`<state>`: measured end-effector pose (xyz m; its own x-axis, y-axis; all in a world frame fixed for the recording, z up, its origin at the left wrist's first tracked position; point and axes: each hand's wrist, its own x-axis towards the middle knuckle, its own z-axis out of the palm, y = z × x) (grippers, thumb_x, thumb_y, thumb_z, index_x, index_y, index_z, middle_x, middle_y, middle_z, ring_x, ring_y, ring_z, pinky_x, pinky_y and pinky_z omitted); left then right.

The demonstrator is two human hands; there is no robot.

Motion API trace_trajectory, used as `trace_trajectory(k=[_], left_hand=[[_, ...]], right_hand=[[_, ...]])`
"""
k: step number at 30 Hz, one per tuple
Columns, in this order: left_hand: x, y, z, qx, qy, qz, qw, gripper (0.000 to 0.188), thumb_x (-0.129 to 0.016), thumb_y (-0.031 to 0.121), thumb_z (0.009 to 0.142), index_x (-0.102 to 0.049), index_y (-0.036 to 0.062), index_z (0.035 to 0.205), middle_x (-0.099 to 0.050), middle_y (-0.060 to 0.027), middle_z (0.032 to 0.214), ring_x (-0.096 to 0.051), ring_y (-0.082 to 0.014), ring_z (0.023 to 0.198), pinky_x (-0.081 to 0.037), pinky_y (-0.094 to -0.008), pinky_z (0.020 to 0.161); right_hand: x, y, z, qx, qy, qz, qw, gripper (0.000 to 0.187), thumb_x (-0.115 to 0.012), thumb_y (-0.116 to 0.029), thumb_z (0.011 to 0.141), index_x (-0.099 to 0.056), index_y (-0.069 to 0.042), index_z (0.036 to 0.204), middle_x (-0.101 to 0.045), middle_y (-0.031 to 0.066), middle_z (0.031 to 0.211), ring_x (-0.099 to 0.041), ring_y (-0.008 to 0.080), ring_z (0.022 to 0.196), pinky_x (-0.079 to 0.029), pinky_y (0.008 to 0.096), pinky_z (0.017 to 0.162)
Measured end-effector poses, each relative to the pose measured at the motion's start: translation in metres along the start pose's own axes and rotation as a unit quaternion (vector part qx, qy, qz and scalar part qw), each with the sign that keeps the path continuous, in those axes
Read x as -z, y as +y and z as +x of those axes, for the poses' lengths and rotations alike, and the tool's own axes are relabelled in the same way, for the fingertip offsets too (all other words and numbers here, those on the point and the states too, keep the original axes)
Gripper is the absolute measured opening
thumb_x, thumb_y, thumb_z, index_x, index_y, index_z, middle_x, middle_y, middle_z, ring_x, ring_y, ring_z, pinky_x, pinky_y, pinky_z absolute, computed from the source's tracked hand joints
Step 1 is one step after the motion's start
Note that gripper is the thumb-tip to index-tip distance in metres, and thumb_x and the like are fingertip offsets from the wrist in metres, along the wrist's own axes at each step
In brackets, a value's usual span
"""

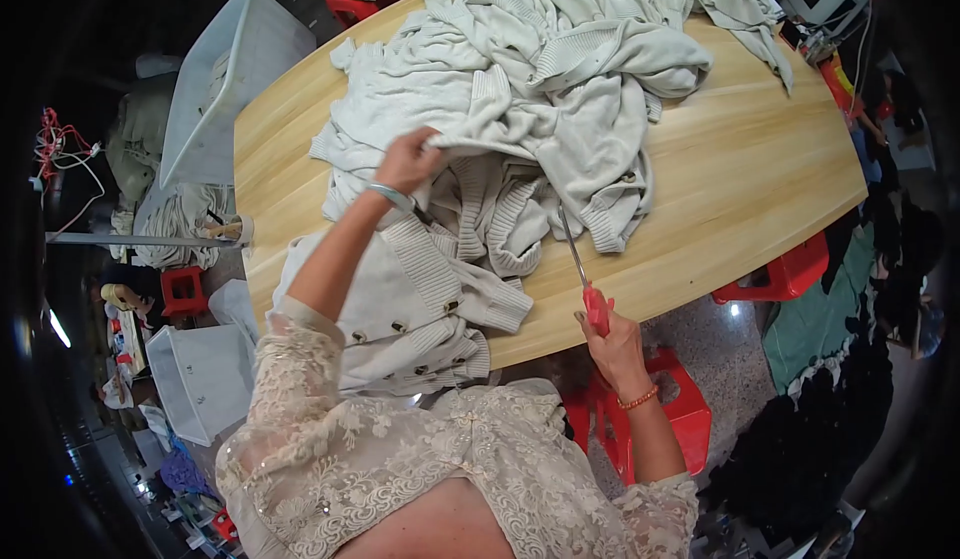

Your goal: The recorder is using scissors to trim loose threads and excess fabric from several white sweaters at a garment workshop table.

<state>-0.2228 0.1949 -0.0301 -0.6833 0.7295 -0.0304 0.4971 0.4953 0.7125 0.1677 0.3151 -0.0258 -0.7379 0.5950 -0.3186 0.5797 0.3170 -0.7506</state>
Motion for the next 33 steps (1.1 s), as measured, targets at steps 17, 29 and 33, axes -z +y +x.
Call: trace_trajectory(k=[17, 29, 33], left_hand=[[0.245, 0.197, -0.210, -0.357, 0.322, 0.058, 0.875, 0.024, -0.066, 0.022, 0.083, -0.054, 0.0027, 0.075, -0.053, -0.0079, 0.066, -0.044, -0.0162, 0.058, -0.030, -0.0300, 0.049], [0.272, 0.144, -0.336, -0.217, 0.505, 0.071, 0.832, 0.029, -0.043, 0.026, 0.091, -0.036, 0.0084, 0.068, -0.030, -0.0007, 0.060, -0.033, -0.0148, 0.065, -0.027, -0.0327, 0.057], [0.295, 0.117, -0.336, -0.057, 0.284, 0.167, 0.943, 0.015, -0.062, 0.012, 0.083, -0.054, -0.0003, 0.087, -0.050, -0.0069, 0.078, -0.045, -0.0171, 0.073, -0.037, -0.0283, 0.066]], right_hand=[[-0.059, -0.190, 0.132, 0.311, 0.225, 0.041, 0.923, 0.055, -0.083, -0.031, 0.068, -0.056, -0.004, 0.107, -0.063, 0.0176, 0.090, -0.061, 0.0386, 0.083, -0.050, 0.0441, 0.070], [-0.115, -0.197, 0.160, 0.338, -0.016, -0.010, 0.941, 0.033, -0.068, -0.024, 0.074, -0.055, -0.001, 0.093, -0.063, 0.0255, 0.082, -0.062, 0.0431, 0.081, -0.050, 0.0486, 0.072], [-0.116, -0.166, 0.156, 0.281, -0.079, -0.062, 0.955, 0.031, -0.068, -0.024, 0.072, -0.057, 0.000, 0.087, -0.063, 0.0249, 0.081, -0.062, 0.0432, 0.080, -0.050, 0.0489, 0.071]])
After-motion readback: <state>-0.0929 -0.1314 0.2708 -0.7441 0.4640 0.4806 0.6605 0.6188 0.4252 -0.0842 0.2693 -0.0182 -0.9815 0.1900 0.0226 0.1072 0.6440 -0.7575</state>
